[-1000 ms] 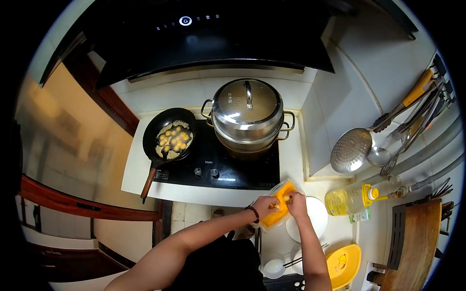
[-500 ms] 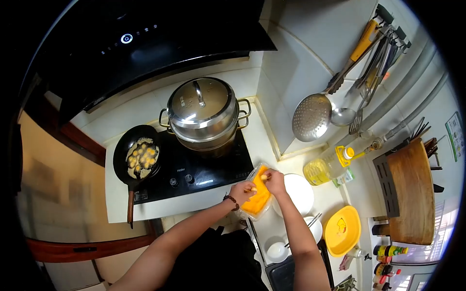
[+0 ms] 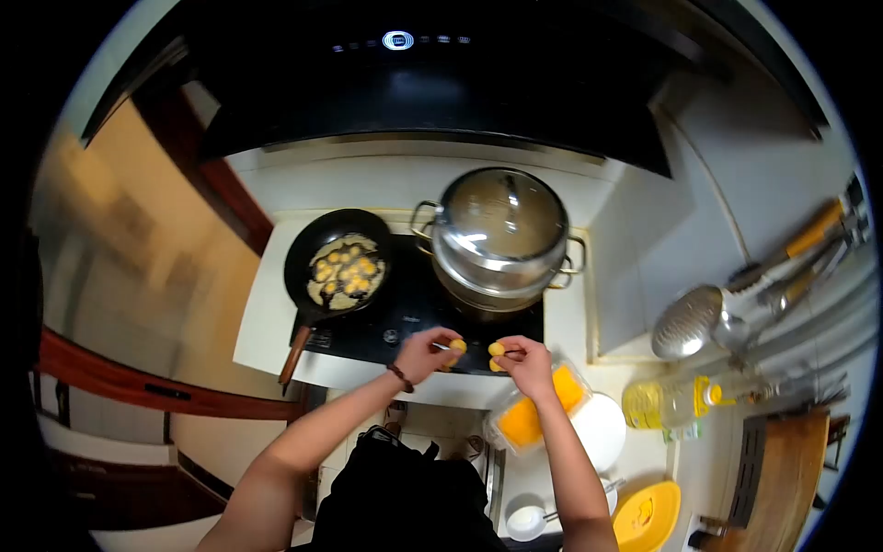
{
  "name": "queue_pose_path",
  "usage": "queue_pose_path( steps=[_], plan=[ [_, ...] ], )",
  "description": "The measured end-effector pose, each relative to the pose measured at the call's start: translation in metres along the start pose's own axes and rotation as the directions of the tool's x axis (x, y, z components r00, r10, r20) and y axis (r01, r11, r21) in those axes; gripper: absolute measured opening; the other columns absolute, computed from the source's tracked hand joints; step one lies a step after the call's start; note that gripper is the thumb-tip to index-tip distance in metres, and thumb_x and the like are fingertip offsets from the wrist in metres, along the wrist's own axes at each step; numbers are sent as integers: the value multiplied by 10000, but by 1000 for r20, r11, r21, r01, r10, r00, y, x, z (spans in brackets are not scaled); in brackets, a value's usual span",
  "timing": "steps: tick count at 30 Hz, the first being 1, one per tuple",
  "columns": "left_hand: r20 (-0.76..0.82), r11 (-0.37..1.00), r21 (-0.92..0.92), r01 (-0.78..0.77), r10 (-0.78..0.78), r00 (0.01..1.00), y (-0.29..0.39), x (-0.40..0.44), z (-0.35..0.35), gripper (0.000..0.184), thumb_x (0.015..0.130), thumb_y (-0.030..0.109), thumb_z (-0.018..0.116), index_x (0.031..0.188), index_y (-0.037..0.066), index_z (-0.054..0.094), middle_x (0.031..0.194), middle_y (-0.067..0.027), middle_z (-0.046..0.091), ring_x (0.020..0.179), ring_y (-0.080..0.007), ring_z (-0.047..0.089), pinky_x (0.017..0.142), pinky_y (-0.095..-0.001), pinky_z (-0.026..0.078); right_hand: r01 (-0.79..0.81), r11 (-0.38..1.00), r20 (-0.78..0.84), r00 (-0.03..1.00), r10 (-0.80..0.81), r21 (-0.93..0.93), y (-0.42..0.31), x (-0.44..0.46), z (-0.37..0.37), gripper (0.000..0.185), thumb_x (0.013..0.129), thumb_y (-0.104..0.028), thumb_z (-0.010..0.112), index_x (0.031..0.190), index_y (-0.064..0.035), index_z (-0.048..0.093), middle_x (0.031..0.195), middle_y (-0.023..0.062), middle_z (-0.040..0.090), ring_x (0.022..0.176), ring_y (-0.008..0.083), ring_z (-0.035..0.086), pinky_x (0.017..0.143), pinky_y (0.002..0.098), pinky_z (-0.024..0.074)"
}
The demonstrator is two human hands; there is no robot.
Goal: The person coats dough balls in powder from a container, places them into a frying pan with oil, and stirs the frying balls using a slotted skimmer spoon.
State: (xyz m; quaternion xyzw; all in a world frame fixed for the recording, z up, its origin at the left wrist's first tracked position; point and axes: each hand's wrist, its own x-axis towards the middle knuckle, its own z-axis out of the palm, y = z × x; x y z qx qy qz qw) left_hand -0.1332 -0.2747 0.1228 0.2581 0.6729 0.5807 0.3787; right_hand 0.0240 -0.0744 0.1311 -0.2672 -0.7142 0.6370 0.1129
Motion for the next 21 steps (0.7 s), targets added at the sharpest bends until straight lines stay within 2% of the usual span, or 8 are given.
queue_pose_path(
  steps=[3,5,9,10,14,16,19,21],
  plan=[
    [-183,984,176,-22,55,982,32,-19,-96,283,932,91,763,1193,15,684,993,-67,753,813,-102,717,636,-244,577,89,993,134,988,-79,-72,-58,27,64,295,814,48,799,1101,23,735,957,93,777,819,121,738,789,262,597],
    [-240,995,74,-67,83,967,17,-16,-164,277,918,92,785,1161,5,686,985,-72,758,805,-99,715,625,-239,566,179,975,215,965,-149,-128,-80,53,108,306,806,29,806,1103,16,734,949,95,783,812,118,742,779,269,590],
    [-405,906,414,88,97,909,28,-16,-284,304,886,138,821,1151,33,714,979,-71,763,797,-103,702,688,-260,581,290,931,281,934,-223,-224,-125,103,208,290,810,30,788,1095,15,736,882,124,783,825,174,774,741,296,595],
    [-389,881,472,40,167,906,23,-11,-311,320,880,153,827,1155,36,713,970,-75,761,807,-107,698,703,-272,580,279,932,300,932,-204,-234,-138,114,232,280,811,12,792,1085,20,737,913,130,781,835,173,778,726,313,602],
    [-302,783,621,-30,275,913,-12,16,-385,316,859,184,822,1120,44,712,968,-122,751,852,-223,722,768,-355,577,452,774,366,879,-304,-443,-121,181,317,325,747,14,758,1068,-37,760,1005,227,727,970,409,704,871,449,573],
    [-176,672,738,-64,283,943,-26,27,-404,278,837,176,804,1071,57,713,991,-156,738,921,-330,717,833,-402,574,525,688,421,842,-337,-501,-107,200,348,321,741,29,747,1055,-35,757,978,221,728,937,392,717,843,447,580],
    [-37,533,841,-95,231,972,-51,42,-415,281,809,184,812,1061,107,713,1004,-142,729,981,-356,700,852,-452,567,643,512,539,763,-357,-570,-77,222,376,345,722,42,689,1039,-69,768,929,220,723,914,405,713,838,476,577],
    [13,533,835,-136,227,974,-64,50,-419,276,811,179,807,1065,128,713,1011,-140,724,984,-363,697,852,-470,564,634,427,610,763,-213,-645,-68,223,386,346,728,24,663,1030,-99,779,898,207,726,912,407,713,836,484,581]
  ],
)
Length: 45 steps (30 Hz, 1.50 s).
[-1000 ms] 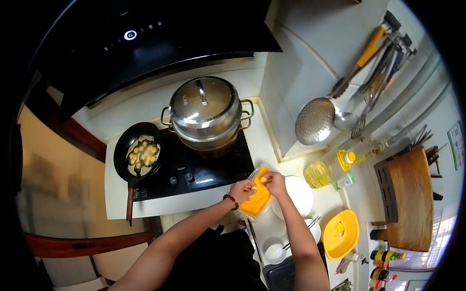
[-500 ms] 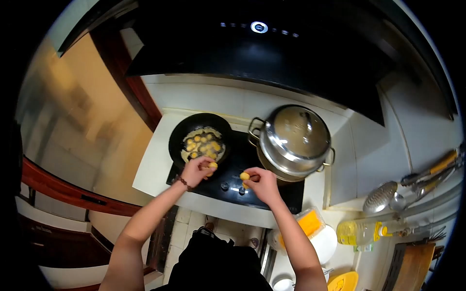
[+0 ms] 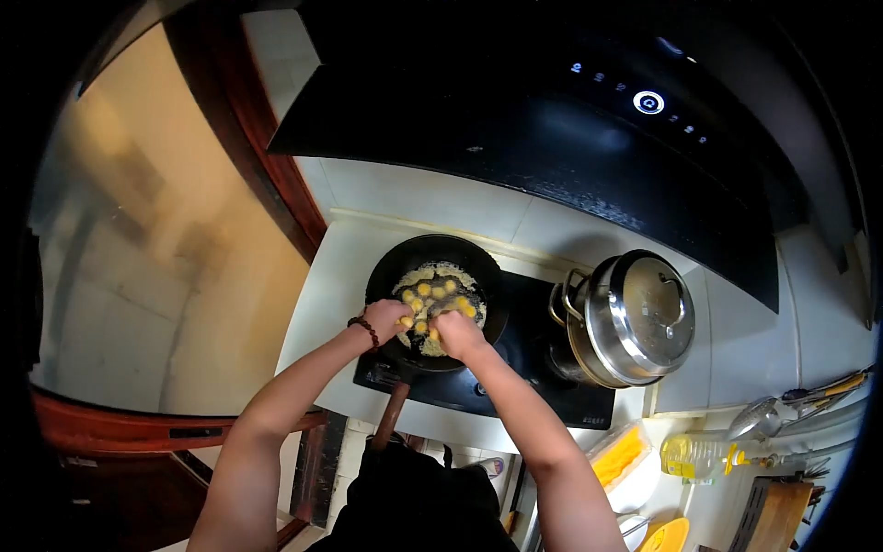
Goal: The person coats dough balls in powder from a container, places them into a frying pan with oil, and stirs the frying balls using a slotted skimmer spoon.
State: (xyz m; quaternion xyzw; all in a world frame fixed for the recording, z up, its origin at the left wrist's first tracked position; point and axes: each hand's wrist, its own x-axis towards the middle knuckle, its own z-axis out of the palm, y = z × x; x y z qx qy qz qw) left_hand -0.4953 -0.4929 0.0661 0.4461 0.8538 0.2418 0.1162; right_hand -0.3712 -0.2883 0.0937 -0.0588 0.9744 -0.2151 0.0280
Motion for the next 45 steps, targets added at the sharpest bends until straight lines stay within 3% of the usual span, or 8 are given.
queue_pose_path(
  steps=[8,15,21,28,32,36,40,45],
  plan=[
    [350,987,87,-134,95,932,-10,20,5,289,797,145,805,1076,113,738,995,-150,740,971,-356,711,863,-480,565,17,995,198,980,3,-97,4,11,33,194,764,-50,732,943,-120,763,934,178,748,942,383,731,845,475,598],
    [67,984,-142,-107,118,991,-33,54,-20,269,738,87,840,964,35,704,977,-178,727,984,-376,697,853,-468,561,-97,995,12,995,97,-10,32,25,-4,301,707,10,719,1001,-38,758,931,207,731,957,378,715,886,457,579],
    [-40,995,-43,-92,90,995,-46,115,-21,291,734,76,853,964,34,681,977,-184,706,982,-388,684,858,-467,566,-272,961,-46,962,270,-48,76,63,-10,322,708,21,690,1019,-39,748,1033,207,723,1014,406,689,909,463,565],
    [-17,988,150,-34,37,999,-38,147,8,240,803,-52,671,1013,63,689,1065,-200,659,1030,-409,660,890,-506,556,-245,957,-113,967,229,-153,75,95,-14,281,749,44,656,1007,-43,726,1064,190,696,1028,390,685,881,475,571],
    [-213,995,84,-49,66,975,-17,121,-28,257,820,-71,656,1039,58,693,990,-180,666,947,-387,670,829,-473,564,-177,982,-234,959,158,-63,50,81,-52,275,779,64,643,1024,-33,723,1039,186,700,999,392,687,871,467,569],
    [-306,955,-258,-144,61,950,46,67,-91,175,870,26,734,1040,49,702,921,-125,683,821,-252,708,784,-342,579,52,979,-580,812,72,195,7,25,-113,279,811,85,628,1064,9,717,981,197,712,916,402,696,821,455,572],
    [-125,885,-459,-80,25,992,142,4,-103,192,933,121,739,1107,43,715,1004,-100,728,880,-172,726,784,-311,574,17,930,-568,796,210,367,-29,-73,-138,176,847,29,710,1022,20,731,901,161,719,795,299,715,741,351,570],
    [143,659,-750,53,85,986,244,-55,10,183,961,138,728,1115,39,719,982,-42,740,853,-92,679,771,-271,558,-108,688,-445,689,572,717,-21,-209,-81,182,855,-18,780,1033,12,753,893,107,758,801,140,722,754,277,569]
  ],
)
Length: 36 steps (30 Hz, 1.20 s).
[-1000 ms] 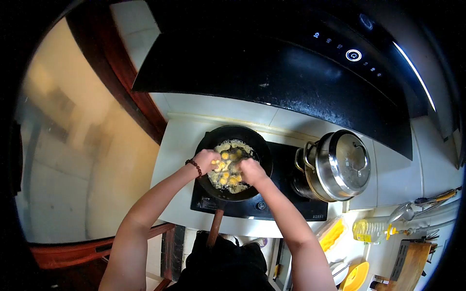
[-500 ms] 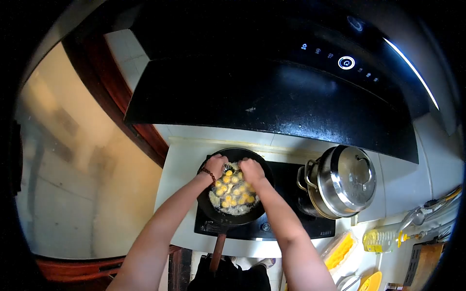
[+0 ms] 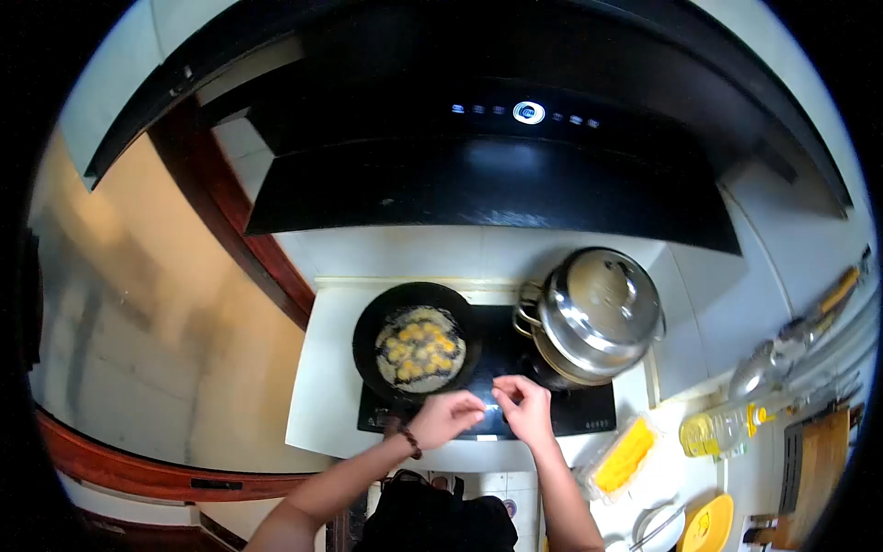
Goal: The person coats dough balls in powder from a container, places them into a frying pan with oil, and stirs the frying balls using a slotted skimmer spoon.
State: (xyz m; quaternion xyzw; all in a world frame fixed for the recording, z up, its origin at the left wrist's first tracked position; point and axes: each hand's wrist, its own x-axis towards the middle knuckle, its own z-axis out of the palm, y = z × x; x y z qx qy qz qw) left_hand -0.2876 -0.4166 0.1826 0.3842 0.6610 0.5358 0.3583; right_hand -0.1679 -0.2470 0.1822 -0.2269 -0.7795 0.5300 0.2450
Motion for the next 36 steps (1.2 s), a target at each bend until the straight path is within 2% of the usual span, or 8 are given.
queue_pose_path(
  steps=[5,7,11,22,24,29,32,36],
  plan=[
    [175,992,-34,124,-116,978,-37,-15,164,216,985,218,706,1115,45,718,1025,-67,761,911,-154,725,837,-309,573,-166,977,-222,966,135,-130,64,-120,-109,203,858,-16,763,1058,15,744,901,139,756,829,201,749,796,316,598],
    [241,999,27,-30,23,970,-42,-22,214,214,997,194,704,1150,44,710,1031,-35,741,888,-119,695,769,-279,572,-266,953,-291,932,216,-145,75,-171,-160,207,887,-66,736,1076,18,739,899,161,751,816,234,749,802,337,598],
    [447,992,39,119,-124,886,-39,-23,290,223,1008,191,690,1191,65,696,1035,-21,725,890,-96,665,779,-266,565,-369,928,-558,780,282,-47,94,-264,-240,224,885,-64,728,1089,29,733,901,165,749,805,244,745,807,345,598],
    [816,984,145,103,-178,550,-33,-58,476,228,988,201,705,1133,24,705,1027,-59,751,920,-144,698,821,-295,561,-611,776,-819,358,448,157,109,-493,-294,213,921,-83,735,1105,25,733,881,86,759,771,135,716,741,289,580],
    [875,994,107,35,-111,471,-36,-69,508,224,980,194,716,1127,25,705,1006,-69,757,876,-152,708,794,-303,570,-655,717,-848,216,483,241,105,-534,-290,218,900,-91,747,1091,13,736,866,136,750,772,210,736,741,334,586],
    [962,995,32,-94,-5,272,-47,-108,592,220,941,173,750,1105,34,704,970,-113,762,819,-201,732,759,-328,582,-766,510,-864,-117,489,392,107,-646,-265,246,865,-109,782,1078,6,738,853,99,761,776,168,740,743,321,582],
    [977,943,17,-332,55,205,-50,-129,640,248,876,155,785,1074,36,696,957,-155,738,807,-277,727,746,-370,579,-819,422,-873,-182,452,389,133,-719,-253,255,847,-108,791,1072,0,738,849,110,762,758,196,741,737,337,585],
    [976,742,88,-664,71,208,-80,-145,708,334,885,137,772,1184,52,650,1167,-152,640,1035,-330,663,887,-427,554,-843,370,-871,-206,446,389,154,-771,-277,345,803,-121,825,1120,-23,732,950,162,727,875,319,728,809,420,582]
  ],
)
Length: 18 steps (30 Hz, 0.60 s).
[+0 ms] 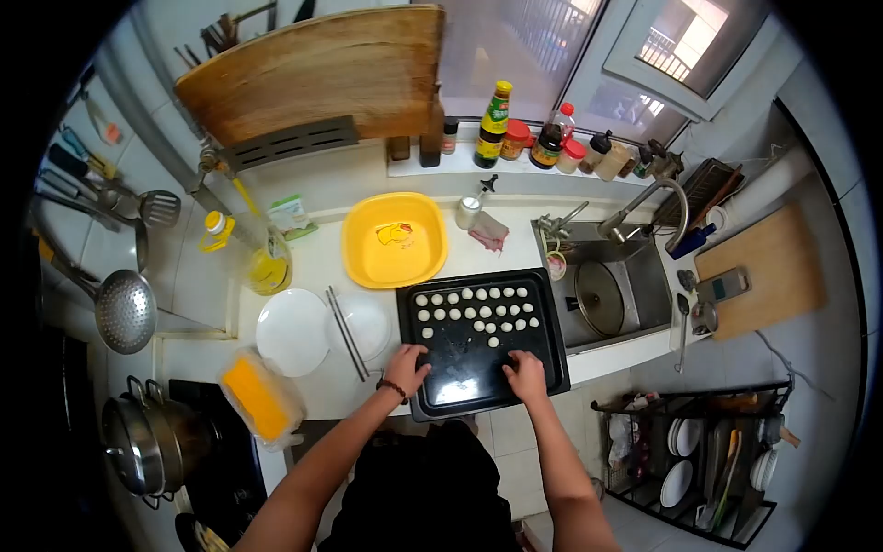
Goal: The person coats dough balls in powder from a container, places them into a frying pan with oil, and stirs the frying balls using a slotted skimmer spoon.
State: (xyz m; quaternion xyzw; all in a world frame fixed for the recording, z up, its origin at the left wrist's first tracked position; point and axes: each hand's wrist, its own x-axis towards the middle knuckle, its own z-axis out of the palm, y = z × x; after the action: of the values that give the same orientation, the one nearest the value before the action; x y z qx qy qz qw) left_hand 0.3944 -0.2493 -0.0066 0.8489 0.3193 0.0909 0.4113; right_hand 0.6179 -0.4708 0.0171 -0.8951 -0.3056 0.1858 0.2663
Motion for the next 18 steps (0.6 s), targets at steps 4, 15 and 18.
queue_pose_path(
  steps=[4,15,18],
  plan=[
    [-2,989,140,-37,38,999,40,56,37,403,854,105,779,1227,64,631,1213,-151,604,1131,-372,608,957,-443,530,180,979,109,979,-170,-91,2,56,-14,471,810,-131,810,1255,-79,665,1220,149,644,1080,371,656,923,465,548],
    [91,859,503,-93,54,994,89,113,146,431,874,60,669,1299,116,627,1235,-97,597,1150,-301,600,935,-433,537,601,758,276,796,-538,-254,45,123,-23,534,756,-94,799,1275,-129,678,1200,76,620,1150,294,592,977,428,477],
    [130,784,621,1,-104,986,103,116,137,388,897,96,652,1284,118,635,1235,-95,599,1158,-298,604,937,-431,540,658,702,318,750,-580,-271,56,131,-21,520,758,-101,799,1263,-143,683,1202,63,619,1177,274,568,1001,420,435]
  ],
)
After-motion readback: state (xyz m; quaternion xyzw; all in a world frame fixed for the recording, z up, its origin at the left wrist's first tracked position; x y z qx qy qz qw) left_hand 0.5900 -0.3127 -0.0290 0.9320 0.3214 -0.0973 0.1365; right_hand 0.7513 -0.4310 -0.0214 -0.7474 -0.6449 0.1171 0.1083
